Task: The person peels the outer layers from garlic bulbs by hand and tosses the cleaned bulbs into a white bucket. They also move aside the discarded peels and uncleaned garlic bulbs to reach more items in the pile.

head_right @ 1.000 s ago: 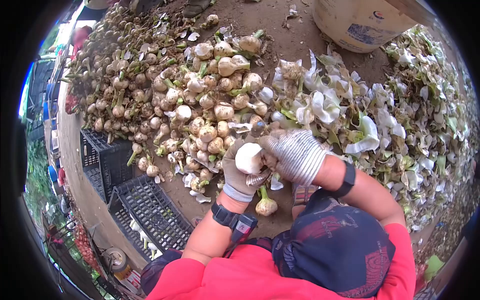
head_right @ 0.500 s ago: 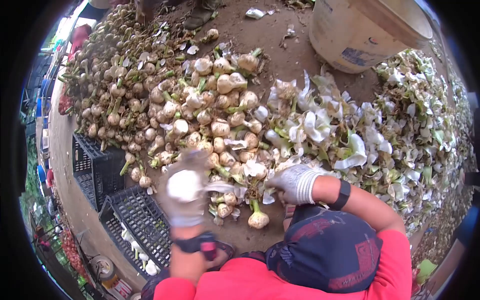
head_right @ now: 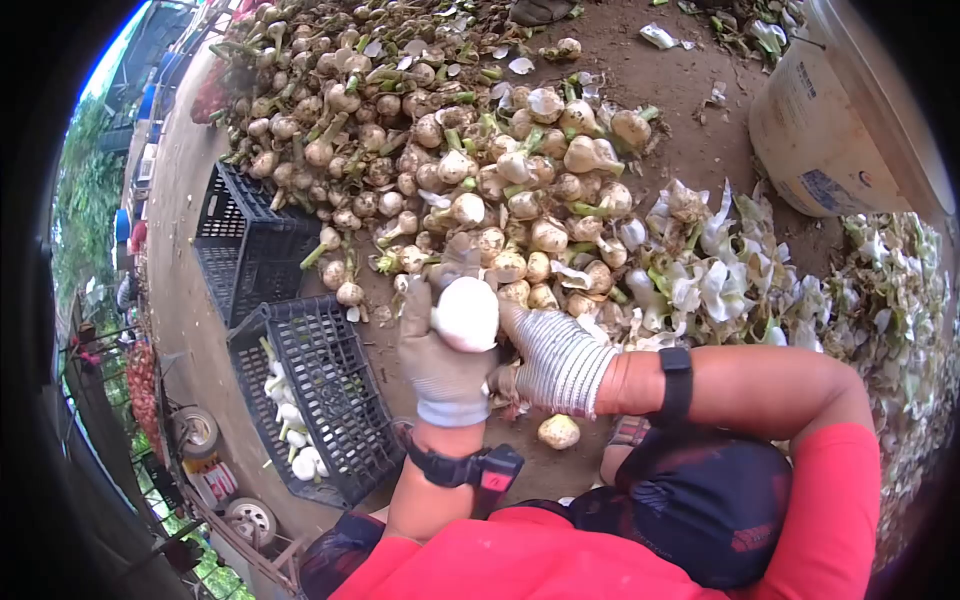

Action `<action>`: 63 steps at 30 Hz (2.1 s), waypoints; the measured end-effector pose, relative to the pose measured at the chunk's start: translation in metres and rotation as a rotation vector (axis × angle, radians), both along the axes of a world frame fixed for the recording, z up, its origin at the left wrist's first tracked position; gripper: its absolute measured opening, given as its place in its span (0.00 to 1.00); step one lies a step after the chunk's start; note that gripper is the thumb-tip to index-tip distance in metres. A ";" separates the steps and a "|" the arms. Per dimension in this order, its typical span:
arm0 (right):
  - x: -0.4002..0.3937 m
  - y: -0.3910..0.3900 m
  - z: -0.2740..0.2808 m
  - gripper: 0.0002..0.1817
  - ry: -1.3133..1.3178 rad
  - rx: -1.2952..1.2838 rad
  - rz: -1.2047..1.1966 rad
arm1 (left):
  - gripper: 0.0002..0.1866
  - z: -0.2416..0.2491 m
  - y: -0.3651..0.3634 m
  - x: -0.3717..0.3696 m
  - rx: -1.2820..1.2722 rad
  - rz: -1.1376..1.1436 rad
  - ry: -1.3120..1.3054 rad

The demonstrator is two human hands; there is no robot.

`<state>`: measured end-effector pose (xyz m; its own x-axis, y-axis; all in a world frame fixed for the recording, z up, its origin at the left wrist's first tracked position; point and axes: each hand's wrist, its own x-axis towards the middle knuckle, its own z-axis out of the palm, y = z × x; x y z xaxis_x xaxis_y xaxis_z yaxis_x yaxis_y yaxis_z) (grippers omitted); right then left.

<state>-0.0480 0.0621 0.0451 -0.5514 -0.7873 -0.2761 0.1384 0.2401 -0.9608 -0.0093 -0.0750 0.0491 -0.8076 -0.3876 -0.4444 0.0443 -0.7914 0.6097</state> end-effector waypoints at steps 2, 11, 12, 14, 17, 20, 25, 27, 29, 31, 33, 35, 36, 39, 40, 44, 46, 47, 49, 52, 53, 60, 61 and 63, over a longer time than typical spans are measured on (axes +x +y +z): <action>-0.012 0.012 0.004 0.18 -0.546 0.117 -0.005 | 0.17 -0.014 0.005 0.000 0.039 -0.015 -0.001; -0.033 0.123 -0.014 0.24 0.911 0.897 0.533 | 0.12 0.072 -0.242 0.136 -1.149 0.187 -0.555; -0.026 0.128 -0.024 0.25 1.011 0.918 0.463 | 0.13 0.068 -0.292 0.173 -1.670 0.186 -1.007; -0.022 0.127 -0.021 0.24 0.886 0.793 0.366 | 0.14 0.076 -0.238 0.135 -1.856 -0.128 -0.957; -0.006 0.113 -0.019 0.22 0.857 0.649 0.306 | 0.23 0.030 -0.124 0.084 -1.761 -0.656 -0.390; 0.012 0.103 -0.029 0.26 0.745 0.618 0.361 | 0.33 -0.021 -0.002 0.041 -1.392 -1.150 0.187; 0.014 0.112 -0.048 0.43 0.394 0.775 0.318 | 0.23 -0.064 0.090 0.006 -1.446 -1.800 0.280; 0.010 0.125 -0.064 0.45 0.139 0.675 0.244 | 0.20 -0.066 0.100 0.004 -1.564 -1.828 0.385; 0.013 0.139 -0.091 0.42 0.252 0.382 0.008 | 0.23 -0.066 0.100 -0.009 -1.667 -1.493 0.537; -0.006 0.143 -0.089 0.39 0.503 0.480 -0.352 | 0.28 -0.073 0.095 -0.012 -1.642 -1.149 0.609; -0.041 0.154 -0.078 0.34 0.872 0.765 -0.471 | 0.26 -0.066 0.080 -0.022 -1.621 -0.829 0.296; -0.070 0.166 -0.129 0.31 0.922 0.792 -0.385 | 0.24 -0.083 0.067 -0.015 -1.442 -0.836 0.113; -0.082 0.173 -0.150 0.28 0.982 0.815 -0.285 | 0.22 -0.090 0.063 -0.015 -1.055 -0.810 -0.077; -0.094 0.191 -0.169 0.23 0.831 0.551 -0.530 | 0.22 -0.083 0.056 -0.025 -0.472 -0.744 -0.319; -0.084 0.178 -0.148 0.23 0.625 0.446 -0.705 | 0.24 -0.075 0.056 -0.029 -0.367 -0.748 -0.278; -0.042 0.139 -0.059 0.24 0.016 -0.207 -0.694 | 0.38 -0.068 0.069 -0.047 -0.126 -0.924 -0.048; -0.036 0.135 -0.038 0.24 0.035 -0.171 -0.570 | 0.43 -0.065 0.081 -0.044 -0.057 -1.003 0.038; -0.035 0.130 -0.037 0.27 -0.116 -0.313 -0.728 | 0.40 -0.064 0.082 -0.044 -0.018 -0.995 0.042; -0.036 0.128 -0.034 0.29 -0.203 -0.348 -0.833 | 0.37 -0.063 0.090 -0.041 -0.063 -0.781 0.187; -0.028 0.132 -0.031 0.28 -0.381 -0.285 -0.752 | 0.38 -0.058 0.097 -0.031 -0.382 -0.694 0.115; -0.023 0.123 -0.027 0.25 -0.375 -0.257 -0.759 | 0.38 -0.057 0.097 -0.032 -0.383 -0.701 0.116; -0.018 0.123 -0.035 0.14 -0.389 -0.144 -0.658 | 0.36 -0.061 0.091 -0.027 -1.020 -0.695 0.383; -0.020 0.124 -0.031 0.14 -0.389 -0.143 -0.658 | 0.36 -0.061 0.089 -0.027 -1.030 -0.706 0.395; -0.023 0.127 -0.021 0.15 -0.318 -0.055 -0.531 | 0.36 -0.057 0.084 -0.026 -1.037 -0.720 0.399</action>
<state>-0.0710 0.1889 0.0237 -0.7690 -0.4460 -0.4581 0.5067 0.0119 -0.8621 -0.0355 0.0093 -0.0083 -0.9799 0.1660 0.1106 0.1296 0.1086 0.9856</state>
